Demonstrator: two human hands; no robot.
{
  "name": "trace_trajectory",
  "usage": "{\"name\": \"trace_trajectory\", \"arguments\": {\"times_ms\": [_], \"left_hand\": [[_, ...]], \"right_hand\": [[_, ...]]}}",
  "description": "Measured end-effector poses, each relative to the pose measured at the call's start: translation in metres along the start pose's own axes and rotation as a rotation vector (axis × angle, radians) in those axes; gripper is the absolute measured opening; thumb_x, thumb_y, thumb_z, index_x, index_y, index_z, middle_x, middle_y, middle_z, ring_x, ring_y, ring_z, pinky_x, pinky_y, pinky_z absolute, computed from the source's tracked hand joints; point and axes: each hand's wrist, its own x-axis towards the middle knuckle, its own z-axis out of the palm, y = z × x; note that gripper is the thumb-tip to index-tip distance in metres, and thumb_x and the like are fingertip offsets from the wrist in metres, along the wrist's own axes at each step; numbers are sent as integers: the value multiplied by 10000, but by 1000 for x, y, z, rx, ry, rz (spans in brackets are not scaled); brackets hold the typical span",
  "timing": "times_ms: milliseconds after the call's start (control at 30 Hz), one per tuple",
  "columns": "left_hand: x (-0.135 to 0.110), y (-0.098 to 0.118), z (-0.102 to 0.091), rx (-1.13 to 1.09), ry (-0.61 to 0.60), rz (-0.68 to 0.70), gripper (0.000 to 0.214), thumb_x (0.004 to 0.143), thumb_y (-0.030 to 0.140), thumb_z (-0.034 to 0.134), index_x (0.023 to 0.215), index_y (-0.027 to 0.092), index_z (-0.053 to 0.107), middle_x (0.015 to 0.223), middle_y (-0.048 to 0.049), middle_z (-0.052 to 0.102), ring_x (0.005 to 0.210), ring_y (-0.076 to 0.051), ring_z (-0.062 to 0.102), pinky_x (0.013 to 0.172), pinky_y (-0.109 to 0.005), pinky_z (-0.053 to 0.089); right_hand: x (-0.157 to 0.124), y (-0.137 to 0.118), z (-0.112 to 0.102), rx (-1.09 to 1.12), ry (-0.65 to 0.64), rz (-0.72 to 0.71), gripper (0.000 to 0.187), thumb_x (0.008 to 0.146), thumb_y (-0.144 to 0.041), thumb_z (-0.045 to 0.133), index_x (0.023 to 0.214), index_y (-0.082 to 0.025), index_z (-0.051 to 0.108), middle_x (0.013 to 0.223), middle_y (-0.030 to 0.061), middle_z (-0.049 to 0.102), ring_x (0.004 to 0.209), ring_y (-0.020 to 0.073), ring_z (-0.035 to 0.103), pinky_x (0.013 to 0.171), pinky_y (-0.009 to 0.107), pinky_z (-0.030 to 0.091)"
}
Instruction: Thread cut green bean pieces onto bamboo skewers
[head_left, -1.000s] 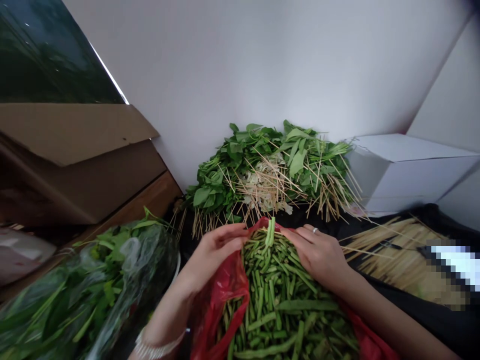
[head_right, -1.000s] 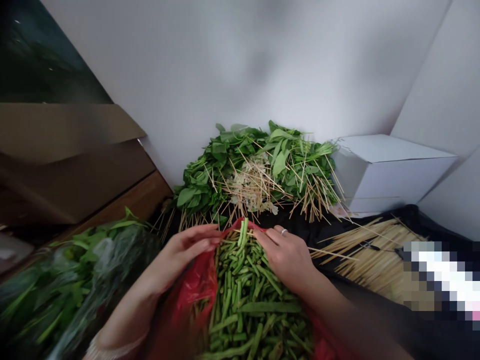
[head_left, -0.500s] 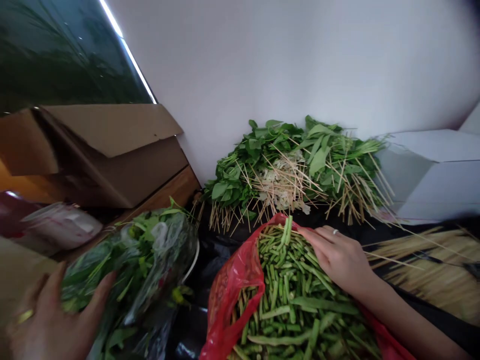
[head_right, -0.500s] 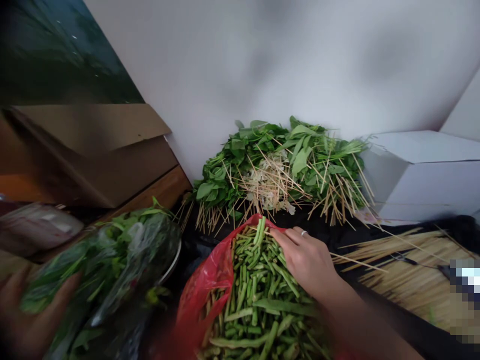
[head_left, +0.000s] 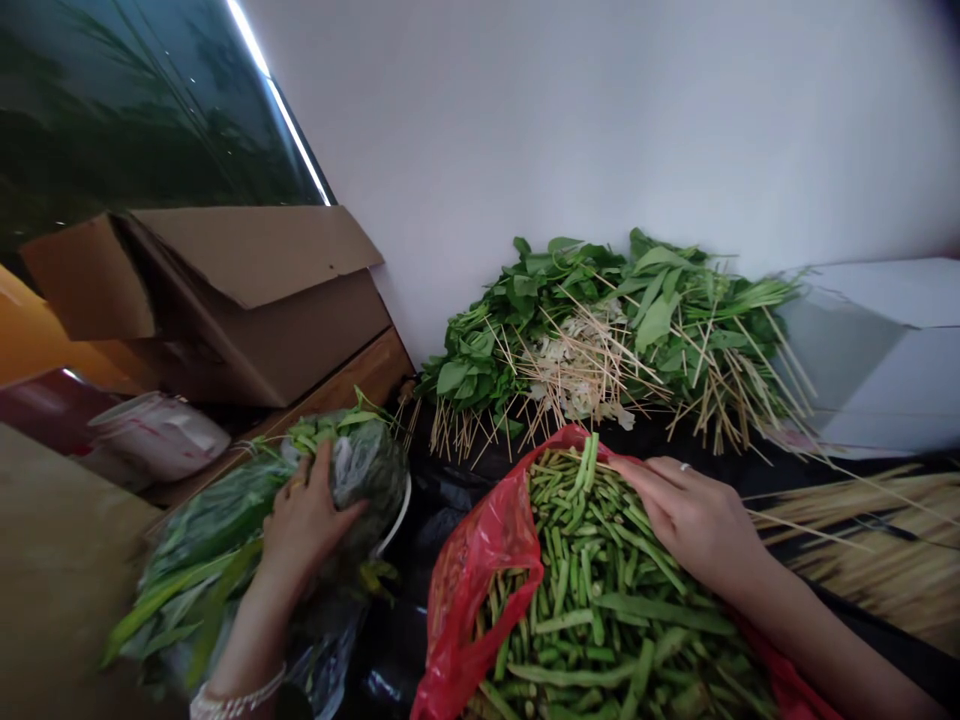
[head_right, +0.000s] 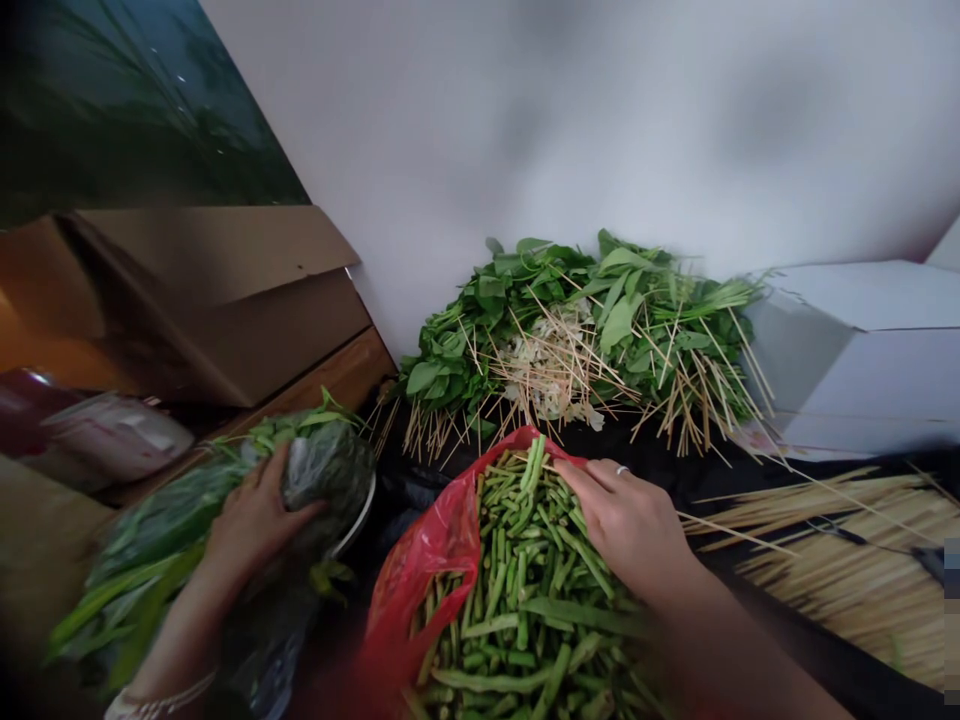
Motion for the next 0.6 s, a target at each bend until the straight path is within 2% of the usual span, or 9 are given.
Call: {"name": "trace_trajectory", "arguments": {"times_ms": [67, 100, 133, 200, 300, 367, 433, 533, 600], "left_hand": [[4, -9, -1, 22, -24, 48, 833, 798, 462, 584, 1459, 26, 326, 1384, -309, 476, 1250, -447, 482, 990, -528, 388], [6, -15, -2, 29, -31, 45, 767, 803, 471, 577, 1405, 27, 411, 1340, -297, 516, 1220, -442, 504, 973, -523, 401], [8, -21, -4, 45, -35, 42, 721, 793, 503, 588, 1349, 55, 485, 1334, -284, 525, 1222, -462, 488, 954, -548, 403], [12, -30, -8, 102, 43, -23, 724, 725, 612, 629, 1288, 164, 554, 1412, -242, 472, 1283, -556, 365, 887, -653, 382], [17, -39, -10, 110, 68, -171, 903, 598, 730, 671, 1335, 237, 505, 1481, -214, 413, 1309, -613, 280, 808, -685, 398], [22, -42, -12, 94, -9, -212, 979, 566, 748, 678, 1342, 181, 494, 1390, -234, 509, 1268, -582, 379, 824, -620, 434], [27, -45, -14, 74, -78, -152, 915, 603, 719, 672, 1279, 117, 538, 1207, -214, 640, 1181, -510, 511, 855, -526, 453], [32, -50, -17, -67, -115, -50, 626, 662, 569, 704, 1094, 122, 627, 945, -104, 730, 972, -365, 649, 800, -371, 473], [34, -54, -20, -202, -29, -54, 436, 638, 460, 744, 946, 164, 660, 812, -18, 730, 823, -283, 662, 717, -300, 466]], "right_hand": [[0, 0, 1, 7, 0, 3, 381, 903, -88, 408, 1195, -178, 635, 963, 57, 694, 843, 162, 642, 774, 289, 503], [0, 0, 1, 8, -1, 6, 382, 903, -94, 407, 1195, -180, 638, 960, 58, 695, 840, 162, 645, 772, 289, 508], [0, 0, 1, 7, -1, 8, 379, 904, -100, 406, 1189, -179, 644, 954, 59, 696, 835, 163, 647, 768, 290, 512], [0, 0, 0, 2, -3, 10, 373, 907, -106, 403, 1174, -175, 653, 951, 61, 697, 829, 164, 651, 762, 288, 518], [-1, 0, 1, -3, -11, 12, 374, 907, -96, 398, 1169, -173, 655, 967, 62, 699, 830, 160, 654, 765, 281, 521], [-2, 0, 1, -4, -12, 9, 374, 907, -95, 400, 1173, -169, 653, 980, 66, 700, 835, 160, 656, 766, 279, 523], [-3, 1, 1, -5, -11, 6, 375, 907, -97, 400, 1175, -165, 654, 985, 71, 701, 838, 162, 659, 762, 280, 526], [-4, 0, 2, 8, -15, 16, 377, 913, -115, 399, 1184, -172, 655, 985, 72, 702, 848, 162, 663, 762, 280, 532], [-3, 0, 1, 25, -26, 28, 378, 913, -125, 401, 1189, -173, 655, 994, 75, 703, 860, 165, 666, 772, 284, 539]]}}
